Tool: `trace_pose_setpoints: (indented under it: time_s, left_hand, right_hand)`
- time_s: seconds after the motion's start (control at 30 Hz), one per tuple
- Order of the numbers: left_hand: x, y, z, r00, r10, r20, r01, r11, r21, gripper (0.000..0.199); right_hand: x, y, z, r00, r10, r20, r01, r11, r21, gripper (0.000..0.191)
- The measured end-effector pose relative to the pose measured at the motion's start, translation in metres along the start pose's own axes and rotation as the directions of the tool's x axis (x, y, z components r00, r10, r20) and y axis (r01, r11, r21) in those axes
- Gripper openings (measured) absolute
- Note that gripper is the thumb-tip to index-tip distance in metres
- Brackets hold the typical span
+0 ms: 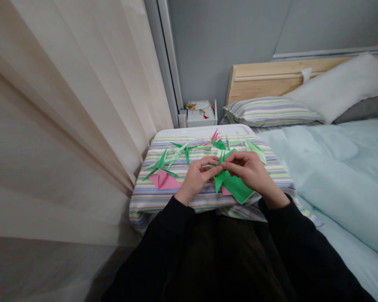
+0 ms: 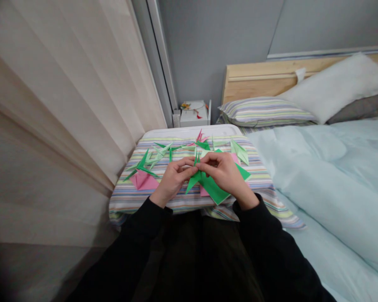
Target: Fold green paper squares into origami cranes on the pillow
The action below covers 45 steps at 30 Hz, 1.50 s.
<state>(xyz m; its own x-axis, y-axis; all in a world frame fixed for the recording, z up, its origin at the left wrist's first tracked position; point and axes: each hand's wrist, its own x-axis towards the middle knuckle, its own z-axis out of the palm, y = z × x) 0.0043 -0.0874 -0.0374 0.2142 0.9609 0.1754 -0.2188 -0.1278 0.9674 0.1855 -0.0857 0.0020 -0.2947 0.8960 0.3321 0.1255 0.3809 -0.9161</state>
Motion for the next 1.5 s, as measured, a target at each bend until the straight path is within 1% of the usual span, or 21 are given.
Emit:
trace_pose_setpoints:
  time_s: [0.1,0.2,0.3,0.37,0.47,0.53,0.63,0.7,0.8,0.87,0.93,1.1,1.27,1.33,1.5]
  left_hand:
    - [-0.001,0.003,0.001,0.998,-0.043,0.055,0.042,0.999,0.023,0.035]
    - [-0.002,0.006,0.002,0.994,-0.053,0.096,0.048,0.998,0.048,0.039]
    - [-0.003,0.006,0.003,0.994,-0.050,0.096,0.046,0.998,0.049,0.043]
    - [-0.002,0.006,0.003,0.994,-0.049,0.094,0.046,0.998,0.037,0.044]
    - [-0.002,0.004,0.003,0.993,-0.049,0.104,0.048,0.999,0.015,0.042]
    - [-0.001,0.004,0.003,0.993,-0.045,0.113,0.049,0.998,-0.027,0.042]
    - [0.000,0.004,0.002,0.991,-0.032,0.133,0.043,0.995,-0.084,0.042]
    - [0.000,0.004,0.001,0.990,-0.030,0.139,0.043,0.995,-0.087,0.041]
    - [0.000,0.005,0.001,0.991,-0.012,0.130,0.025,0.995,-0.098,0.045]
    - [0.000,0.004,0.001,0.992,-0.001,0.125,0.017,0.992,-0.122,0.046]
    - [0.000,0.003,0.000,0.991,-0.014,0.132,0.033,0.989,-0.144,0.046]
    - [0.001,0.001,-0.001,0.990,-0.037,0.138,0.060,0.984,-0.165,0.043]
    - [0.002,0.002,-0.001,0.990,-0.023,0.139,0.044,0.988,-0.150,0.044]
    - [0.002,0.003,-0.001,0.988,-0.014,0.153,0.038,0.987,-0.158,0.045]
    - [0.001,0.005,0.001,0.985,-0.022,0.174,0.050,0.986,-0.158,0.044]
  right_hand:
    - [0.000,0.002,0.000,0.998,0.069,-0.009,-0.068,0.994,0.084,0.027]
    - [0.001,0.004,0.002,0.988,0.125,-0.095,-0.109,0.980,0.165,0.027]
    - [0.003,0.009,0.006,0.973,0.151,-0.175,-0.115,0.973,0.201,0.027]
    - [0.005,0.011,0.008,0.965,0.165,-0.206,-0.118,0.968,0.221,0.027]
    - [0.006,0.013,0.008,0.960,0.155,-0.234,-0.084,0.954,0.287,0.028]
    - [0.005,0.011,0.006,0.973,0.146,-0.178,-0.079,0.939,0.336,0.029]
    - [0.002,0.006,0.003,0.989,0.140,-0.043,-0.114,0.922,0.370,0.031]
    - [0.001,0.004,0.003,0.991,0.135,0.024,-0.135,0.923,0.361,0.032]
    - [0.000,0.003,0.004,0.986,0.141,0.089,-0.163,0.931,0.327,0.033]
    - [0.001,0.003,0.005,0.984,0.143,0.103,-0.169,0.933,0.317,0.033]
    - [0.002,0.004,0.005,0.984,0.140,0.110,-0.169,0.931,0.325,0.032]
    - [0.000,0.002,0.002,0.982,0.134,0.130,-0.175,0.902,0.395,0.028]
    - [0.001,0.002,0.000,0.981,0.135,0.136,-0.179,0.902,0.392,0.042]
    - [0.003,0.003,0.000,0.980,0.140,0.140,-0.185,0.902,0.391,0.045]
    - [0.005,0.004,0.000,0.983,0.129,0.127,-0.169,0.906,0.388,0.041]
